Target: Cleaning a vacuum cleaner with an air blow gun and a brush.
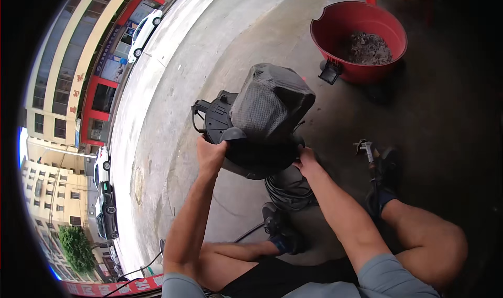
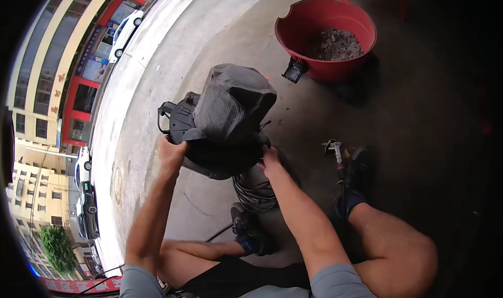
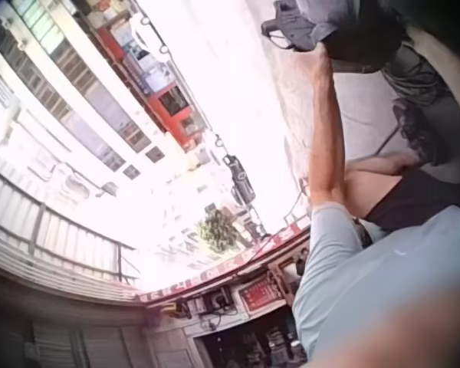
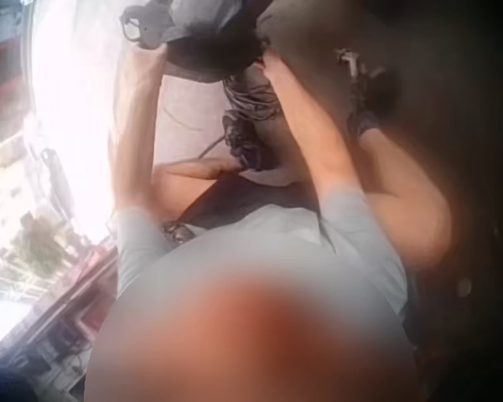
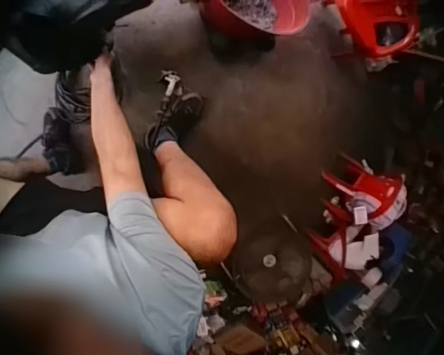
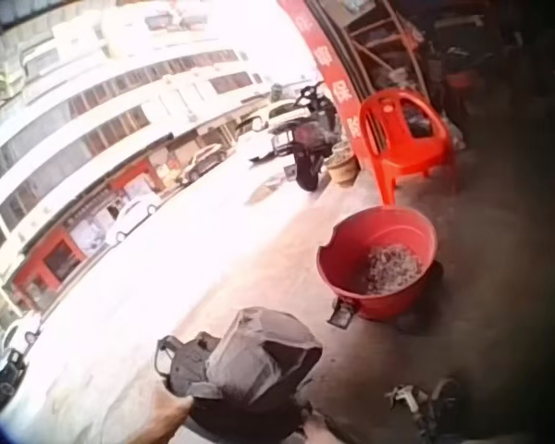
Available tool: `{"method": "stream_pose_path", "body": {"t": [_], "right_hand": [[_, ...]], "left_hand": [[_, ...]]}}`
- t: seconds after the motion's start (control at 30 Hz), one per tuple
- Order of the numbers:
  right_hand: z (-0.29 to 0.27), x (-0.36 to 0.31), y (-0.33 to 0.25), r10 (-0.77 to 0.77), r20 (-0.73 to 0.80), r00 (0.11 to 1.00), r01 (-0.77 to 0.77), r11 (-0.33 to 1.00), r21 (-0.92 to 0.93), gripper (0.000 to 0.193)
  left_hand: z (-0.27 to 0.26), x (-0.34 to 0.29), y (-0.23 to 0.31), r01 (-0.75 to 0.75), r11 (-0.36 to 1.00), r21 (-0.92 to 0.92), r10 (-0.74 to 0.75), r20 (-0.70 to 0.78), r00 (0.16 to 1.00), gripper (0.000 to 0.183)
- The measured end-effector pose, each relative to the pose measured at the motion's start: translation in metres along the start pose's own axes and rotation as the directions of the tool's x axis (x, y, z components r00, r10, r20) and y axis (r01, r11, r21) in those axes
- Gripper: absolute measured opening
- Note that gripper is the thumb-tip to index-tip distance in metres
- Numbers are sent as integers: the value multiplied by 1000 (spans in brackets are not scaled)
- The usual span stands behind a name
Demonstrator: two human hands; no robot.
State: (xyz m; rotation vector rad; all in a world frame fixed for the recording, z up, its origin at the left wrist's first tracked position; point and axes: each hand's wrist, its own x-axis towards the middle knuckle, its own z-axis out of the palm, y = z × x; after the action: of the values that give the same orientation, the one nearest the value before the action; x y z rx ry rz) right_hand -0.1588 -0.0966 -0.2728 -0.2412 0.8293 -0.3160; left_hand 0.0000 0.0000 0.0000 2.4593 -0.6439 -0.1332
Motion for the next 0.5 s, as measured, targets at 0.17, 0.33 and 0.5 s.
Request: {"method": "stream_pose_path", "body": {"t": [0.17, 0.33, 0.5], "right_hand": [[12, 15, -16, -76, -3, 997, 76, 997, -12, 26], [26, 7, -8, -41, 50, 998, 41, 999, 10, 26], [30, -8, -15, -11, 21, 1000, 13, 997, -81, 28]], "left_hand": [[3, -8, 37, -86, 994, 74, 94, -120, 988, 64], [-6, -16, 34, -26, 978, 208, 58, -151, 987, 77], [-10, -26, 42, -16, 977, 212, 50, -156, 986, 79]]}}
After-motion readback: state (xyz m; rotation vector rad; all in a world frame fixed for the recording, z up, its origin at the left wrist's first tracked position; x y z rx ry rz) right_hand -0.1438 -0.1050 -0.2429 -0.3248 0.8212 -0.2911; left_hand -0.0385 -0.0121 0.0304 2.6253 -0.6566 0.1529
